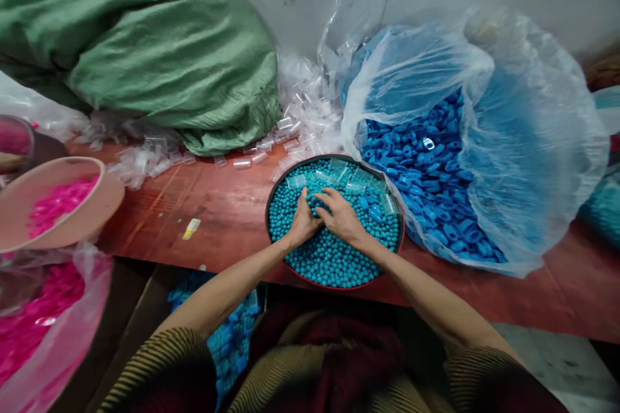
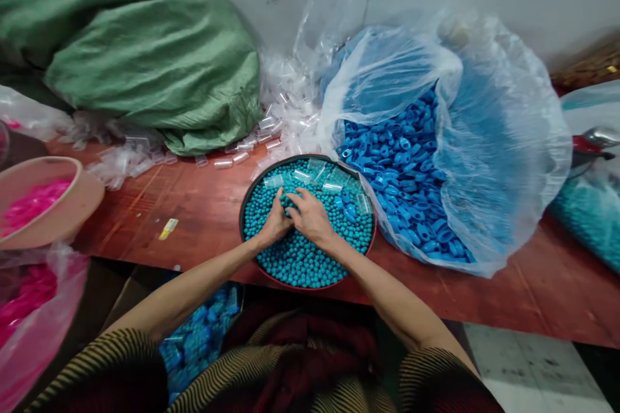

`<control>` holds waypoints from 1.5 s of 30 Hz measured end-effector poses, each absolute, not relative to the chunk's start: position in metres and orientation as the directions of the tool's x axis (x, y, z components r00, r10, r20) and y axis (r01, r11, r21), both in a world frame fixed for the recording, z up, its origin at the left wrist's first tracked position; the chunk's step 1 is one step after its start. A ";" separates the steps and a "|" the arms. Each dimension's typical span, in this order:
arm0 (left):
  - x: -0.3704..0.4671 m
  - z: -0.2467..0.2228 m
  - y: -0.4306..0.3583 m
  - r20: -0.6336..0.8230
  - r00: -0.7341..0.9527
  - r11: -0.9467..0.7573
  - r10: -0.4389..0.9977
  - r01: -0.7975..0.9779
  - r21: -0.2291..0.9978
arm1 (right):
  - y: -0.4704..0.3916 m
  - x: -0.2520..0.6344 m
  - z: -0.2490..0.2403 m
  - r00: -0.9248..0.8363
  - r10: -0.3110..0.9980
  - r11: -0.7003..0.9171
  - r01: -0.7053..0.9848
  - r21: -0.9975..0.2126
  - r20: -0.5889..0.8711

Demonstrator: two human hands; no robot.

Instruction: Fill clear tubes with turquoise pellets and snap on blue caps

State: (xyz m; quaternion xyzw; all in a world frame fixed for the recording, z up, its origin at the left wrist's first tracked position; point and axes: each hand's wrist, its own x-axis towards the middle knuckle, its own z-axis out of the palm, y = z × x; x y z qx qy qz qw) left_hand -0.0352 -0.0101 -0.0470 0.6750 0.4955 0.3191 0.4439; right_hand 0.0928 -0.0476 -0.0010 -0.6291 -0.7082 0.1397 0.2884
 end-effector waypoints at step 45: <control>-0.046 0.000 -0.017 -0.072 0.501 -0.124 0.863 0.348 0.929 | -0.059 0.113 0.012 -0.008 0.989 0.133 0.483 -0.866 0.147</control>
